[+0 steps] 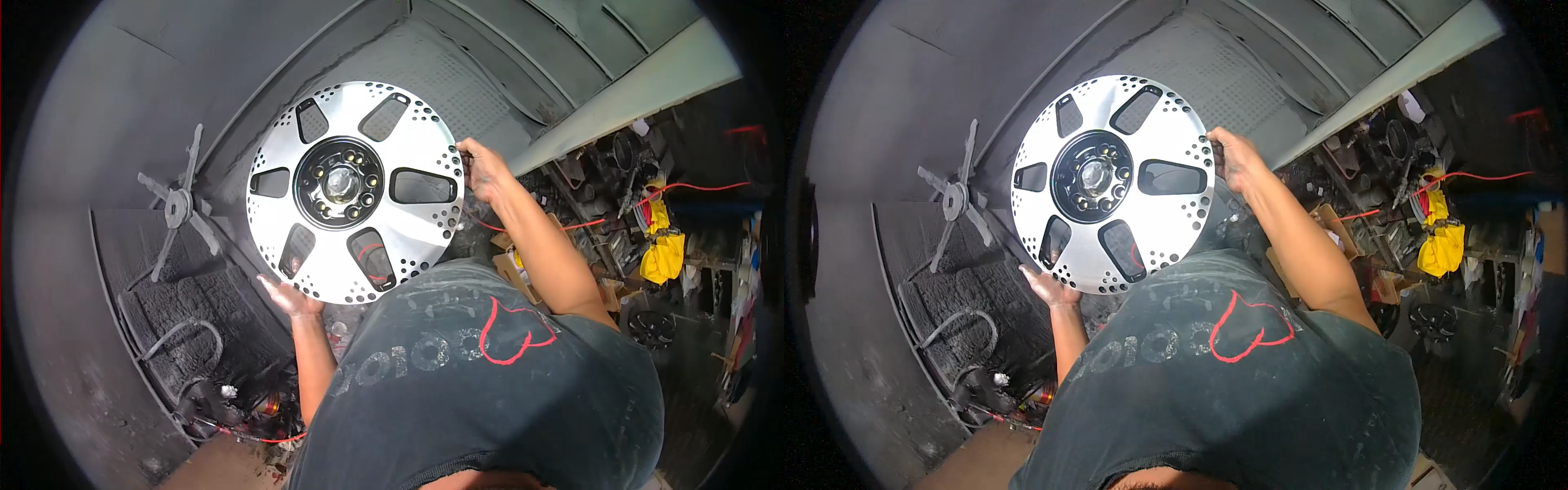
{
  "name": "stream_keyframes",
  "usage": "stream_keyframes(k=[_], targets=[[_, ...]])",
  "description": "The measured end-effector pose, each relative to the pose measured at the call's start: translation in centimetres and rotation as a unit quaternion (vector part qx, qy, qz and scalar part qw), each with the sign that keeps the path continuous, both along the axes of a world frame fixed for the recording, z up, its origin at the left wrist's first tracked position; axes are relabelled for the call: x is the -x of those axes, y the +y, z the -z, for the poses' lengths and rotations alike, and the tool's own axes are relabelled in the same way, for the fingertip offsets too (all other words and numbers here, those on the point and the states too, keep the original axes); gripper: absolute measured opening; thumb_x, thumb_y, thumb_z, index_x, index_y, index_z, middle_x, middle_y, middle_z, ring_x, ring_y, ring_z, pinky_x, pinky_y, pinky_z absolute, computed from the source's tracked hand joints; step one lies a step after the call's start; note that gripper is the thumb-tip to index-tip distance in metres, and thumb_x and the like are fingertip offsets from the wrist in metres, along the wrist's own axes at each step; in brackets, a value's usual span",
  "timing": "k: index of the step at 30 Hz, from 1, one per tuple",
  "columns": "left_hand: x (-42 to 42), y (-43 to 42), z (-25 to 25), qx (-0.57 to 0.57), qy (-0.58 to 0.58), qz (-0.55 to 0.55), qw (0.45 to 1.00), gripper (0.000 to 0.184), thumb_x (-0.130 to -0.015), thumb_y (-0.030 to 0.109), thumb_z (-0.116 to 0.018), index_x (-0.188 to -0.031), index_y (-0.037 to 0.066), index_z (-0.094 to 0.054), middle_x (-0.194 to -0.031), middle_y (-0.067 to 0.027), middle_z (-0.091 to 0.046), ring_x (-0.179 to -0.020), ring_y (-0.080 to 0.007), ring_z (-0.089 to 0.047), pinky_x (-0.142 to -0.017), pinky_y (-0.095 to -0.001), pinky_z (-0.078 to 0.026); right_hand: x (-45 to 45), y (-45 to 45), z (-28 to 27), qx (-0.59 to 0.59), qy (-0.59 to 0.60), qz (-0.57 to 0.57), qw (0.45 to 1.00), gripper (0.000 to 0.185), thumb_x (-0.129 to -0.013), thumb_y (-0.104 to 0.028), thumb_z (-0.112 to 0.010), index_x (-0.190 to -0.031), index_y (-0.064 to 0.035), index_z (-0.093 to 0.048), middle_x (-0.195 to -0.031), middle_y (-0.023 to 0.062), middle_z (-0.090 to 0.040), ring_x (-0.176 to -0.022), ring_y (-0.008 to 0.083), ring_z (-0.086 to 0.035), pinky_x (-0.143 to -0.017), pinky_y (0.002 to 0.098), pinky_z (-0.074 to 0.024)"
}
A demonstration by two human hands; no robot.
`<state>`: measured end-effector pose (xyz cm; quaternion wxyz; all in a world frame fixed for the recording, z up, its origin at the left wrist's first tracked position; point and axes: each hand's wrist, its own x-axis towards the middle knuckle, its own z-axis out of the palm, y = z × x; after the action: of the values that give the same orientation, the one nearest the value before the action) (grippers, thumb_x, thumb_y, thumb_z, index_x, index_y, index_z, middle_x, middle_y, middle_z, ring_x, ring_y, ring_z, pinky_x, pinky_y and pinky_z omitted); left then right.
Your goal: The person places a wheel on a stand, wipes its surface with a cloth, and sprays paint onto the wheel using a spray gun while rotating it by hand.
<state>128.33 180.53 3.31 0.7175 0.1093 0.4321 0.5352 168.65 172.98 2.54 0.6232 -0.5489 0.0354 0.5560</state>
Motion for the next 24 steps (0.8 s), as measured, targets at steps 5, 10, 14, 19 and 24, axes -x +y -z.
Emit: stream_keyframes(k=[5, 10, 14, 19, 24], targets=[[1.1, 0.7, 1.4, 0.022, 0.016, 0.004, 1.0, 0.079, -0.096, 0.072, -0.034, -0.148, 0.012, -0.04, -0.133, -0.0154, -0.046, -0.126, -0.0356, -0.046, -0.107, -0.0554, -0.042, 0.5, -0.4, -0.9, 0.015, 0.003, 0.011, 1.0, 0.014, -0.088, -0.022, -0.065, -0.091, -0.0078, -0.066, -0.083, 0.0032, -0.068, -0.073, 0.0138, -0.064, -0.071, 0.0296, -0.0531], [1.8, 1.0, 1.6, 0.033, -0.042, 0.04, 0.998, 0.081, -0.095, 0.073, -0.033, -0.148, 0.012, -0.04, -0.14, -0.0157, -0.046, -0.135, -0.0368, -0.041, -0.11, -0.0548, -0.039, 0.5, -1.8, 0.5, -0.011, -0.003, 0.005, 1.0, 0.015, -0.089, -0.019, -0.062, -0.094, -0.0061, -0.066, -0.088, 0.0047, -0.069, -0.08, 0.0167, -0.066, -0.08, 0.0339, -0.0543], [4.2, 1.5, 4.4, 0.071, -0.01, 0.014, 0.997, 0.091, -0.093, 0.077, -0.03, -0.151, 0.007, -0.035, -0.143, -0.0194, -0.046, -0.136, -0.039, -0.04, -0.115, -0.0549, -0.03, 1.7, -6.5, 2.5, -0.128, 0.109, -0.001, 0.986, 0.018, -0.094, -0.021, -0.056, -0.102, -0.0061, -0.063, -0.101, 0.0052, -0.068, -0.092, 0.0173, -0.065, -0.087, 0.0324, -0.0522], [3.7, -4.0, 7.8, 0.018, 0.094, 0.087, 0.992, 0.092, -0.095, 0.07, -0.036, -0.157, 0.004, -0.019, -0.161, -0.0192, -0.024, -0.142, -0.04, -0.032, -0.115, -0.0602, -0.027, 2.3, -18.7, 12.0, 0.051, -0.013, -0.075, 0.996, 0.02, -0.092, -0.026, -0.065, -0.098, -0.0074, -0.065, -0.081, 0.0045, -0.064, -0.07, 0.0163, -0.063, -0.062, 0.0311, -0.0533], [2.6, -13.8, 16.0, 0.156, 0.254, 0.306, 0.904, 0.082, -0.097, 0.062, -0.04, -0.153, 0.003, -0.029, -0.155, -0.0195, -0.036, -0.137, -0.0376, -0.041, -0.114, -0.0519, -0.033, -3.0, -37.8, 26.3, 0.15, -0.465, -0.278, 0.827, 0.026, -0.087, -0.029, -0.065, -0.076, -0.0056, -0.071, -0.065, 0.0072, -0.063, -0.055, 0.0157, -0.057, -0.048, 0.0351, -0.0447]])
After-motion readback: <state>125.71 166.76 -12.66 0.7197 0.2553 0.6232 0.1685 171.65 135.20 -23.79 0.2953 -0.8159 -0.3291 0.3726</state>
